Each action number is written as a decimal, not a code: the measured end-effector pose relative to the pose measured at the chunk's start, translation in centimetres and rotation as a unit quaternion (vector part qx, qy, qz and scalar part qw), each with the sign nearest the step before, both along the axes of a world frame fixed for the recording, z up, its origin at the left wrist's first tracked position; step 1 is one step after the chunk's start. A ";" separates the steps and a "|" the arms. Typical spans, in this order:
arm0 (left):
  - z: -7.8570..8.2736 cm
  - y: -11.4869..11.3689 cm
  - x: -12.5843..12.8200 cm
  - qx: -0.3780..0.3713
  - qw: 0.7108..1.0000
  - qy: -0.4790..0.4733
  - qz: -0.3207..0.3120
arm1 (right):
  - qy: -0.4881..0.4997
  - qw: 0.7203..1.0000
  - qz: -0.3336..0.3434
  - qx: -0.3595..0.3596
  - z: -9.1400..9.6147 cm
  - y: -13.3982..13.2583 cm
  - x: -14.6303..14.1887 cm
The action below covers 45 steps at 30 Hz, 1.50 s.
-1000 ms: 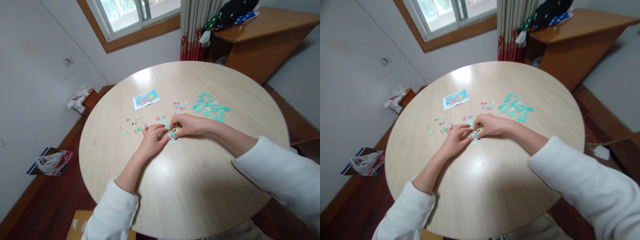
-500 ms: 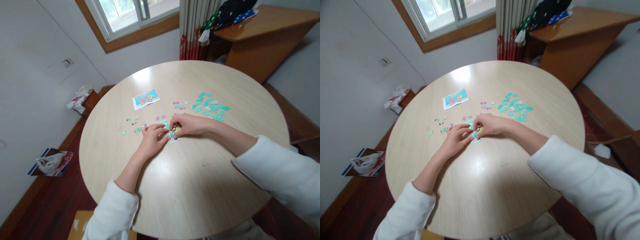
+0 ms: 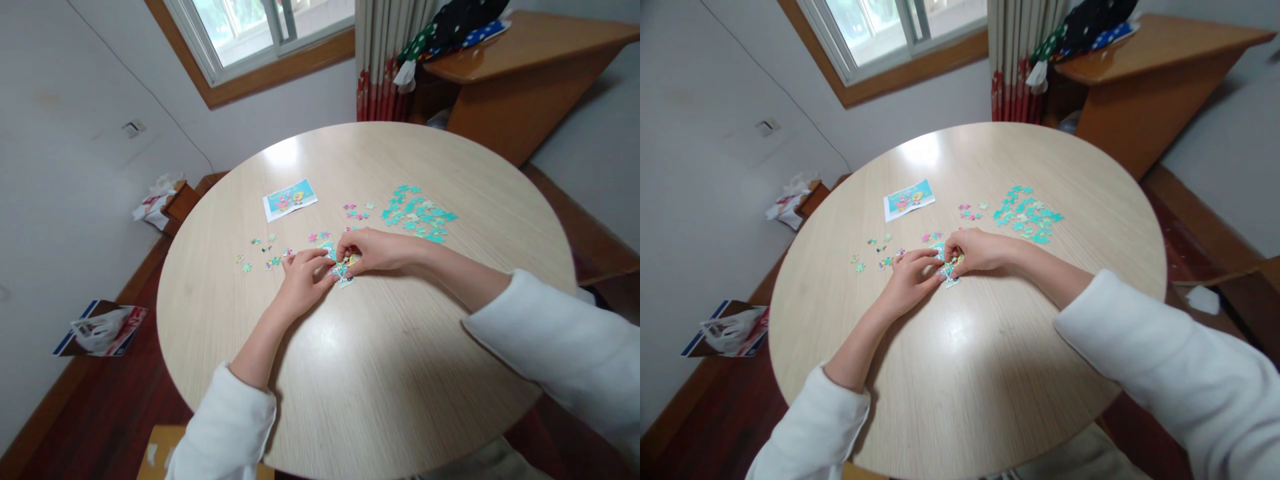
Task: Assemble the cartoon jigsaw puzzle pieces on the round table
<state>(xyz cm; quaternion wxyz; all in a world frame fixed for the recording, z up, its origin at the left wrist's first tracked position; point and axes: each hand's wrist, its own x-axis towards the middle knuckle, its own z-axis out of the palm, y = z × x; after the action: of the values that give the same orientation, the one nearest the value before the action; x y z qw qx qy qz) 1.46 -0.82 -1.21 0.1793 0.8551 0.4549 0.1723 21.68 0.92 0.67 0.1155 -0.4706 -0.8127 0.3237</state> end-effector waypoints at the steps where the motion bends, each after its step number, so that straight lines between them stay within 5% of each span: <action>1: 0.0 0.0 0.0 0.000 1.000 -0.001 0.000 | 0.000 1.000 0.000 0.000 0.0 0.0 0.0; 45: -0.2 0.1 -0.1 0.008 1.000 -0.005 0.000 | 0.008 1.000 0.004 -0.014 0.6 -0.2 -0.3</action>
<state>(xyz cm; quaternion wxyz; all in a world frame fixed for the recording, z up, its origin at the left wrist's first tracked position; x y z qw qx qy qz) 1.40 -0.76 -1.40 0.1747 0.8558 0.4524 0.1802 21.38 0.73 1.26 0.1141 -0.4667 -0.8086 0.3394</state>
